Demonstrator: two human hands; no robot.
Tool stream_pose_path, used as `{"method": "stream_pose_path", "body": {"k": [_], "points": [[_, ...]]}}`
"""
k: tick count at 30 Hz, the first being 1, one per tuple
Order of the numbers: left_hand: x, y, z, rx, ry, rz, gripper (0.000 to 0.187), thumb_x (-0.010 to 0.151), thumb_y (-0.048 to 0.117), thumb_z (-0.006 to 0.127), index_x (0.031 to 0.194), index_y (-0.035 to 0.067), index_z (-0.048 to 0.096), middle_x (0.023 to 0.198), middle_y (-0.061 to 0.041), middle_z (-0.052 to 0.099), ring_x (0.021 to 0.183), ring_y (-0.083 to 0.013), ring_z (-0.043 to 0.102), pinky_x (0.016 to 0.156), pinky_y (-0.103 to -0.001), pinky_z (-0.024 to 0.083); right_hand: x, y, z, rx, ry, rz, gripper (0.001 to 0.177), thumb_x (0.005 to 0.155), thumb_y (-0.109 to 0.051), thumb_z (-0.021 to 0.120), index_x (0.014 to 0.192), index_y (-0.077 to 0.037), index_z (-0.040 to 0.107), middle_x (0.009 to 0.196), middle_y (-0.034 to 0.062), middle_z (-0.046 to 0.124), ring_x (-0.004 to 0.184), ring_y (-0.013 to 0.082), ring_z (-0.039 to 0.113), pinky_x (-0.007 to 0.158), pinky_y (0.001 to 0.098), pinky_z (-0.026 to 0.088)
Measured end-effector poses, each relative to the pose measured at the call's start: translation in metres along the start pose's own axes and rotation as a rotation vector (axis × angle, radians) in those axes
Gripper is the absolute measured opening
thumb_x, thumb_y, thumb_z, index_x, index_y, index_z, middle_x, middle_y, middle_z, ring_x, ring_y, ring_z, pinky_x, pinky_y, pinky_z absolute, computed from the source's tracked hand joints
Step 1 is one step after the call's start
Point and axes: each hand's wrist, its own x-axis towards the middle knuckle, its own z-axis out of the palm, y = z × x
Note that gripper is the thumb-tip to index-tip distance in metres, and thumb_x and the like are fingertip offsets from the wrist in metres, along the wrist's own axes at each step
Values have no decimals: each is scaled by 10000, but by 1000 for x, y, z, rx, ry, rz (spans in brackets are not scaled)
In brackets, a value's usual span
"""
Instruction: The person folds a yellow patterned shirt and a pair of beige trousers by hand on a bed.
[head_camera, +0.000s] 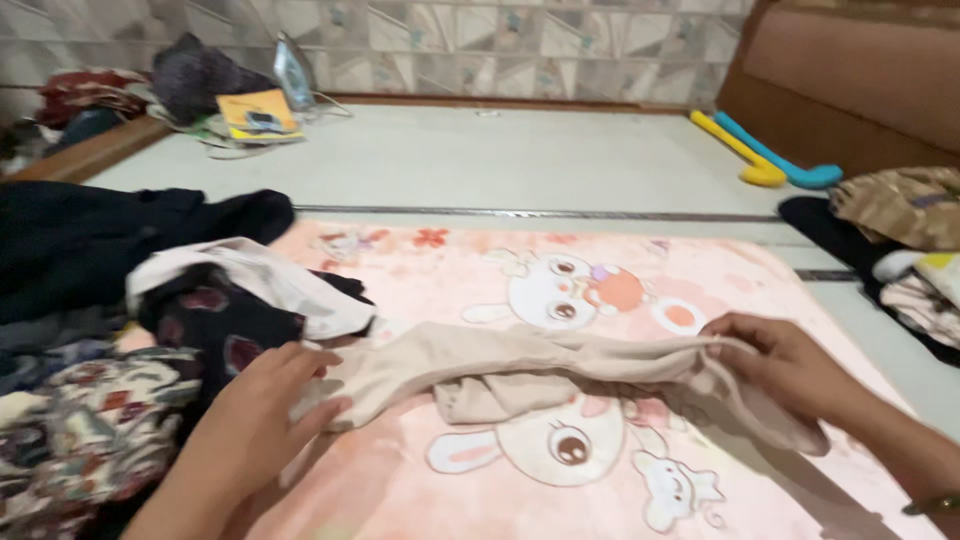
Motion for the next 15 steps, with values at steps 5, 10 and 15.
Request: {"method": "stream_pose_path", "body": {"k": [5,10,15], "points": [[-2,0,23,-45,-257,-103,605,725,423,842,1215,104,688,1162,-101,665,1057,-305,618,829,-377,547,-28,18,30,-52,21,129,324,946,-317,683,1155,-77,743,973,77,750,905,152,667,830,322,540],[1,-2,39,161,-229,-70,428,769,326,748,1120,86,699,1090,-132,680,1020,-352,645,864,-423,528,-47,-18,33,48,-90,243,534,833,-234,795,1320,-73,646,1153,85,700,1042,182,689,893,357,553],[4,-1,41,-17,-146,-574,288,1004,323,597,1044,45,660,744,-154,693,730,-324,657,699,-422,536,-57,-29,24,-128,-105,-37,607,797,-298,761,1367,-151,615,1173,26,763,1116,166,664,964,322,527]]}}
